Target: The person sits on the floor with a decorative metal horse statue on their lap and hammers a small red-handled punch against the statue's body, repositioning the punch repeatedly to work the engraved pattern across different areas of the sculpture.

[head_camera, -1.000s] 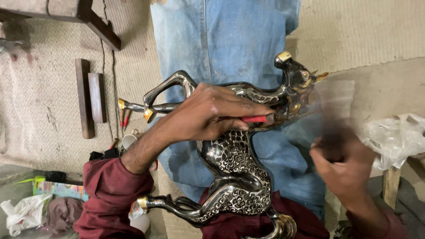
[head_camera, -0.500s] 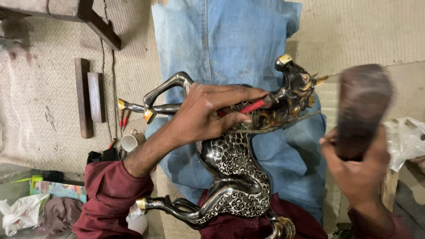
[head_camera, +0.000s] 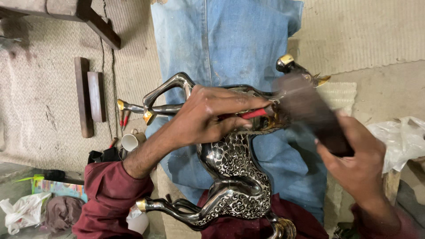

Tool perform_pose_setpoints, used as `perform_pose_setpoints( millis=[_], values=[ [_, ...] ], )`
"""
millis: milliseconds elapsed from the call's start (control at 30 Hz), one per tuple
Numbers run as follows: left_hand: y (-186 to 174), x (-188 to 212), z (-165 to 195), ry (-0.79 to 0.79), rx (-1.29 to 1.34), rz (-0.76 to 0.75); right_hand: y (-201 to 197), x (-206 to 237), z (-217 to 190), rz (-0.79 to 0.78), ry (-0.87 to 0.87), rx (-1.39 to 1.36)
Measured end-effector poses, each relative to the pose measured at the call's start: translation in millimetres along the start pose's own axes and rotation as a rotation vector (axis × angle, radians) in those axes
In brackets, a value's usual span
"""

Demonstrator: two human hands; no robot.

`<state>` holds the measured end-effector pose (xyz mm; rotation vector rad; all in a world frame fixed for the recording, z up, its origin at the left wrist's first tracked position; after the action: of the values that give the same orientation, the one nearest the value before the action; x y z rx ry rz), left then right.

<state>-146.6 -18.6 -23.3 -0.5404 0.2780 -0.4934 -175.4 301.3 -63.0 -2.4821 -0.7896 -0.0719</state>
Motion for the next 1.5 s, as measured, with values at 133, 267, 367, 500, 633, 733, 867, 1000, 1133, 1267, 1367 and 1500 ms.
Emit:
perform_pose_setpoints(
  millis=[133, 267, 367, 500, 633, 733, 867, 1000, 1133, 1267, 1367, 1500],
  values=[
    [-2, 0, 2, -0.041, -0.013, -0.014, 2, -6, -3, 0.008, -0.040, 0.021],
    [-3, 0, 4, -0.035, -0.016, -0.006, -2, -12, -7, 0.023, 0.046, 0.168],
    [-2, 0, 2, -0.052, -0.021, -0.011, -4, -17, -11, 0.011, -0.017, 0.038],
    [1, -1, 0, -0.038, -0.018, -0.005, -3, -23, -15, 0.005, -0.057, -0.057],
    [1, -1, 0, -0.056, -0.050, -0.009, -1, -25, -16, -0.061, 0.068, 0.359],
    [1, -2, 1, -0.091, -0.029, -0.032, -1, -25, -17, 0.027, -0.136, -0.309],
    [-3, -2, 3, -0.073, -0.046, -0.024, 2, -24, -17, 0.001, -0.097, 0.153],
    [-5, -2, 5, -0.060, -0.052, -0.022, 4, -23, -21, 0.038, -0.271, 0.207],
    [-5, -3, 6, -0.041, -0.024, -0.016, 5, -23, -14, 0.000, -0.053, -0.339],
    [-3, -2, 3, -0.038, -0.033, -0.015, 4, -22, -17, 0.039, -0.298, 0.226],
    [-1, 0, 0, -0.063, -0.015, -0.028, 4, -21, -9, 0.001, -0.175, -0.054],
    [-3, 1, 0, -0.015, -0.008, -0.017, 3, -20, -4, -0.032, -0.209, 0.038]
  ],
)
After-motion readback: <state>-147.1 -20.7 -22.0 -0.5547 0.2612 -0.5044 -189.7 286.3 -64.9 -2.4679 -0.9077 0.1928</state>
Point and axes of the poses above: each hand's wrist, its own x-axis away from the middle knuckle, its own y-axis out of the palm, z = x × y, the point moved 2 cm from there along -x, towards the middle knuckle, and after that the axes turned 13 degrees about -z, right-handed, at the moved point
